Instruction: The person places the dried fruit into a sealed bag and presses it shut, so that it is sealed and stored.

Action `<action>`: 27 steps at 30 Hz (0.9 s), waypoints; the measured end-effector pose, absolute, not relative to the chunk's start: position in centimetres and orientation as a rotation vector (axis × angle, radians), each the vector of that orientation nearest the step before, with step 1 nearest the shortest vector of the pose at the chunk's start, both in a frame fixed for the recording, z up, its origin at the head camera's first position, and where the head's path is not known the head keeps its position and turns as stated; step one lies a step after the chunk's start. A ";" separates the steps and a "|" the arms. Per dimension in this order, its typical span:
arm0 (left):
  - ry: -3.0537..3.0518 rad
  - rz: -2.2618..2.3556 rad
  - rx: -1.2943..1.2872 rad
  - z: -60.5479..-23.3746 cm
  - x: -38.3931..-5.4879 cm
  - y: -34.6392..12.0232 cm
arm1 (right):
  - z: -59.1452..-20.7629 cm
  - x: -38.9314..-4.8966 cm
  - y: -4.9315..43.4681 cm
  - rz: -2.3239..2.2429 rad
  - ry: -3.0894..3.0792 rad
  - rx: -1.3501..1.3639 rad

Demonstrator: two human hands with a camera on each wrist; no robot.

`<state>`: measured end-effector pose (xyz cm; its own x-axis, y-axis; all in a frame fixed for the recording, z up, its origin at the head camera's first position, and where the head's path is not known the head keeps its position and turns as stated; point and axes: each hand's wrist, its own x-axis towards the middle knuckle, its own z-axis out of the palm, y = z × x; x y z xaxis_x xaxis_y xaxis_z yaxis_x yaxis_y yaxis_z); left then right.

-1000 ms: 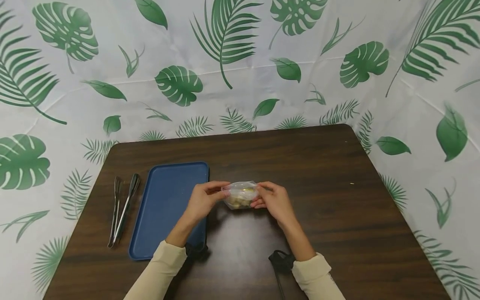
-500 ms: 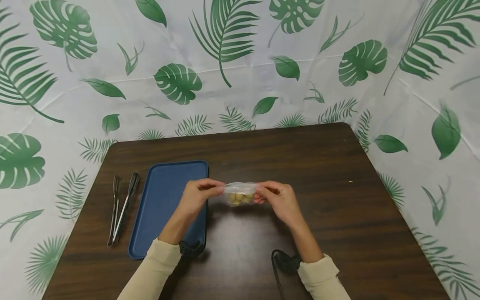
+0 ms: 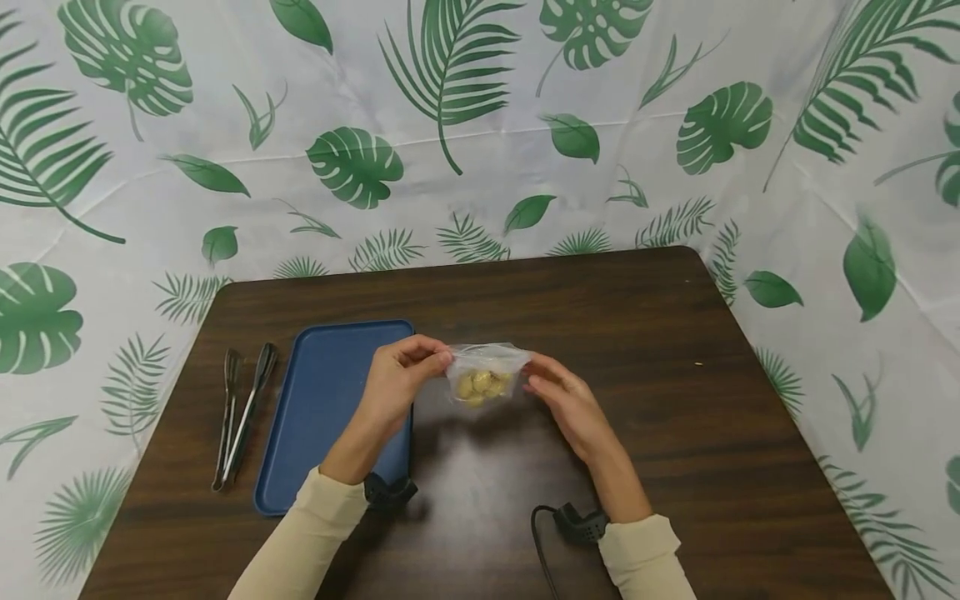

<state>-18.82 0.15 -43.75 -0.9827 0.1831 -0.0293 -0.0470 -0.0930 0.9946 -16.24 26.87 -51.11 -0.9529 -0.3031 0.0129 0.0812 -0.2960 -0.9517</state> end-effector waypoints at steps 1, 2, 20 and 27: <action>2.014 2.202 0.145 -43.8 -18.9 0.1 | -51.4 -16.3 26.6 -2.273 1.746 -0.263; 2.023 2.197 0.140 -43.8 -18.9 -0.1 | -51.6 -16.3 26.4 -2.217 1.789 -0.250; 2.292 2.409 0.141 -41.3 -20.9 -1.5 | -54.1 -15.6 24.9 -2.118 2.081 0.013; 2.389 2.312 0.257 -41.7 -20.1 0.2 | -53.4 -15.2 25.5 -1.832 2.361 -0.077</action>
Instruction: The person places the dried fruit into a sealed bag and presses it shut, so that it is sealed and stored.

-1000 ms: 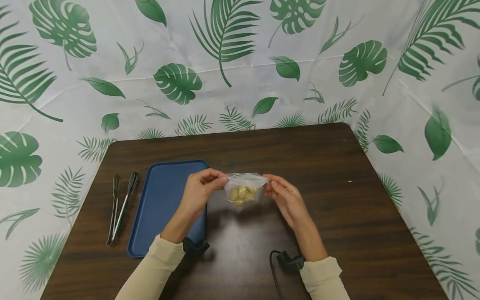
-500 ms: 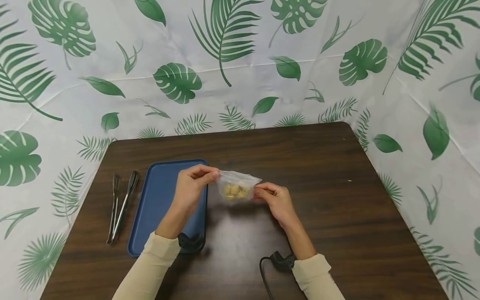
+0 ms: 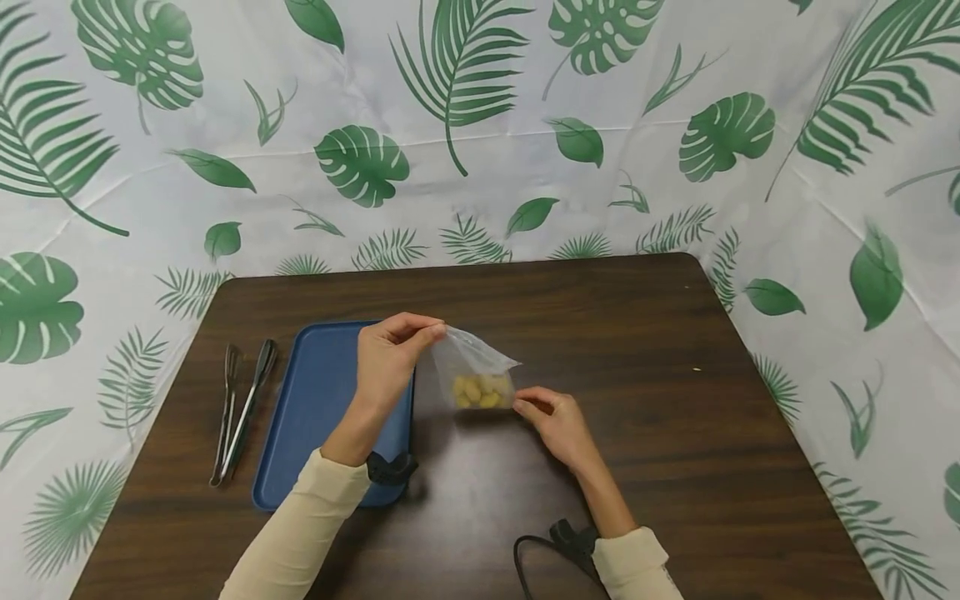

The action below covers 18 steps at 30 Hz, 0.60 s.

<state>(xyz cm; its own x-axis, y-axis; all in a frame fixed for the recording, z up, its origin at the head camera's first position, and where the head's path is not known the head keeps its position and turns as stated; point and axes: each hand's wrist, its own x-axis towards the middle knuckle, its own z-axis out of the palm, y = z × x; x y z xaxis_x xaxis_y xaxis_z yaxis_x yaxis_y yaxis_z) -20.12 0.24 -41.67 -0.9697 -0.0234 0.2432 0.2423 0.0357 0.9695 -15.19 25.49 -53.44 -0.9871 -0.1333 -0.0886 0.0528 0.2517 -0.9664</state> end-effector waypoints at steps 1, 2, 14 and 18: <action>-2.130 -2.037 -0.241 -41.8 -20.0 0.5 | -53.0 -15.2 25.5 -1.781 2.427 -0.117; -2.144 -2.028 -0.254 -41.9 -19.8 0.6 | -52.5 -15.1 25.4 -1.736 2.496 -0.156; -2.058 -2.186 -0.358 -45.1 -20.0 -1.5 | -47.2 -16.3 22.4 -1.836 2.910 -0.418; -2.207 -2.308 -0.353 -47.6 -19.9 -2.5 | -45.5 -16.4 22.1 -1.890 2.914 -0.448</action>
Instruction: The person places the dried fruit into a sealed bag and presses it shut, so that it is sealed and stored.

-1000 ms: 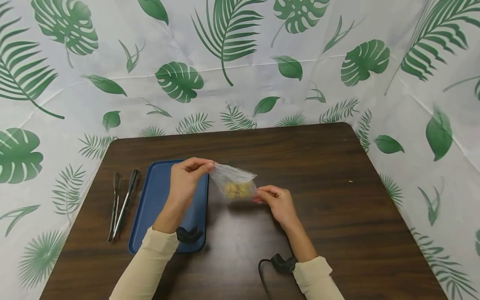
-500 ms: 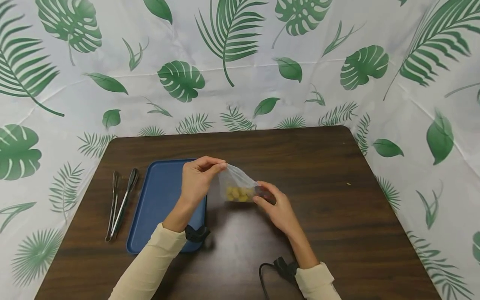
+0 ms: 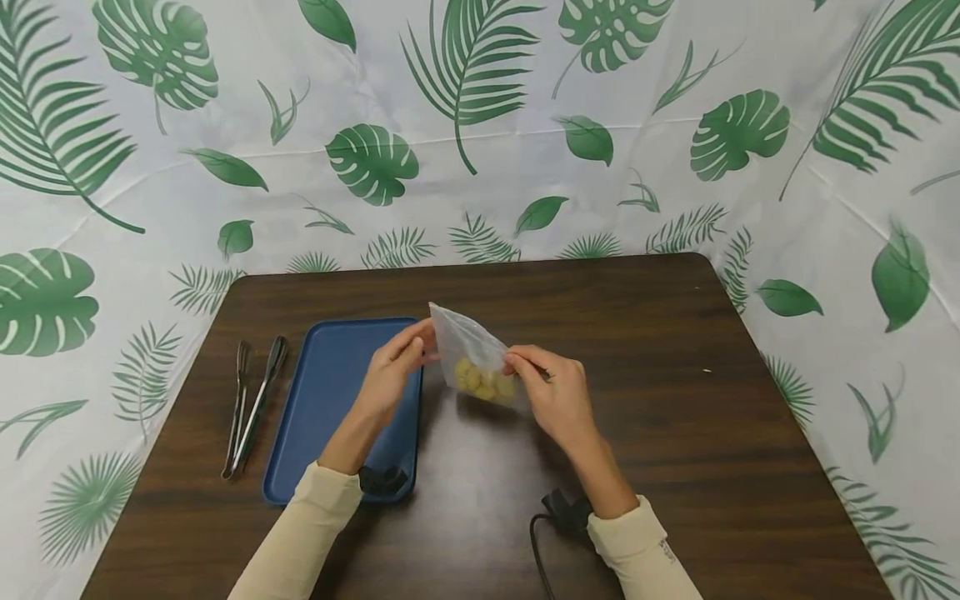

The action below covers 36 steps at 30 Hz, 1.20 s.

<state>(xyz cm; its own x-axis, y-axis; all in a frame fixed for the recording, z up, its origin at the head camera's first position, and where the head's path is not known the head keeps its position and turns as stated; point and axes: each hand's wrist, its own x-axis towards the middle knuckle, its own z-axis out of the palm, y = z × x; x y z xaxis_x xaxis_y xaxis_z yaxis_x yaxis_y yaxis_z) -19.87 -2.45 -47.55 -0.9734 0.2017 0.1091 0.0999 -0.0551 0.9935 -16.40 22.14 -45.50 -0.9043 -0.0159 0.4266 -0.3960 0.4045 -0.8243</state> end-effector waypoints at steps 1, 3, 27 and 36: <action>2.122 2.124 0.319 -48.1 -19.8 -2.5 | -45.1 -16.5 22.2 1.503 -2.310 0.355; 2.159 1.957 0.281 -49.0 -19.5 -2.4 | -44.2 -16.6 22.2 1.491 -2.306 0.357; 2.195 1.888 -0.005 -50.4 -18.1 -2.5 | -38.4 -16.3 26.1 1.338 -2.546 0.448; 2.079 2.107 0.490 -45.1 -18.9 -2.9 | -39.1 -16.4 25.7 1.309 -2.663 0.608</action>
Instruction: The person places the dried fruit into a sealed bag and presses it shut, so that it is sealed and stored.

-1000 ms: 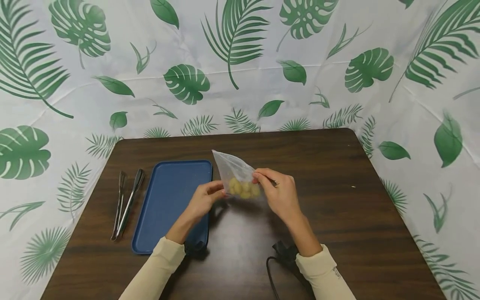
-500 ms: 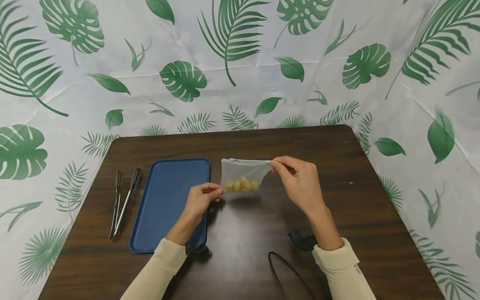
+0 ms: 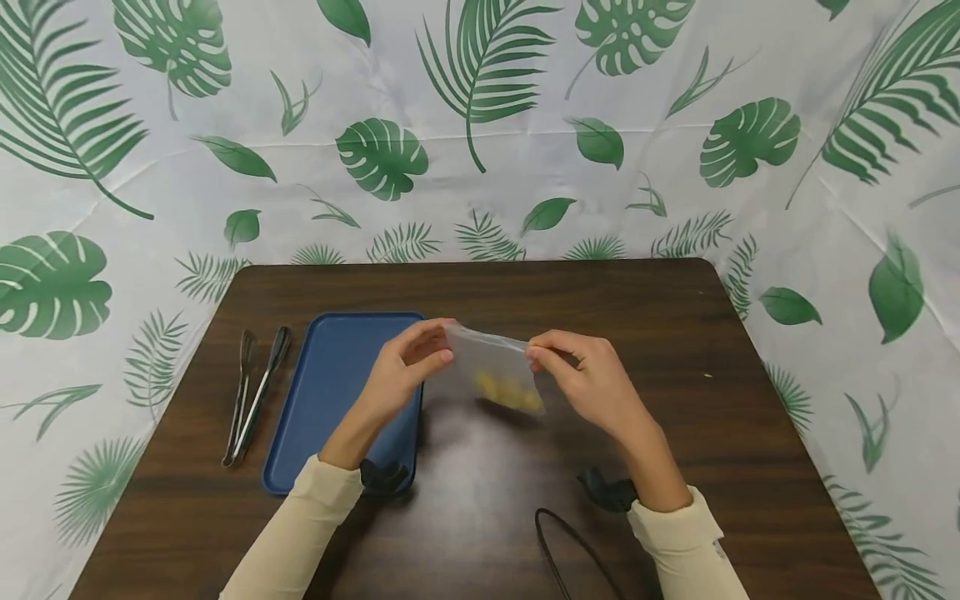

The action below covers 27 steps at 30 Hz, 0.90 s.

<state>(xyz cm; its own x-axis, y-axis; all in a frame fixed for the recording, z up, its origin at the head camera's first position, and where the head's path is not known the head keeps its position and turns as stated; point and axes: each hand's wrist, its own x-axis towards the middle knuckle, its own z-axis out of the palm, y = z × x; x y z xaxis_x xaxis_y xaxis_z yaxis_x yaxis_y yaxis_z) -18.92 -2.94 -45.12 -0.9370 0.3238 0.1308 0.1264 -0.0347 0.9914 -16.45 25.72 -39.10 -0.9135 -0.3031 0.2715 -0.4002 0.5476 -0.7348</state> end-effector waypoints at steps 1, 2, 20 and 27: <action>2.120 2.081 0.503 -44.8 -18.9 -2.7 | -39.3 -16.4 25.9 1.303 -2.688 0.603; 2.169 2.050 0.519 -44.5 -18.9 -2.6 | -39.6 -16.3 26.1 1.307 -2.708 0.599; 2.654 1.595 0.795 -43.9 -17.7 -1.4 | -44.3 -15.0 26.1 1.533 -2.750 0.564; 2.652 1.597 0.874 -43.7 -17.6 -1.6 | -44.1 -14.8 25.1 1.514 -2.652 0.604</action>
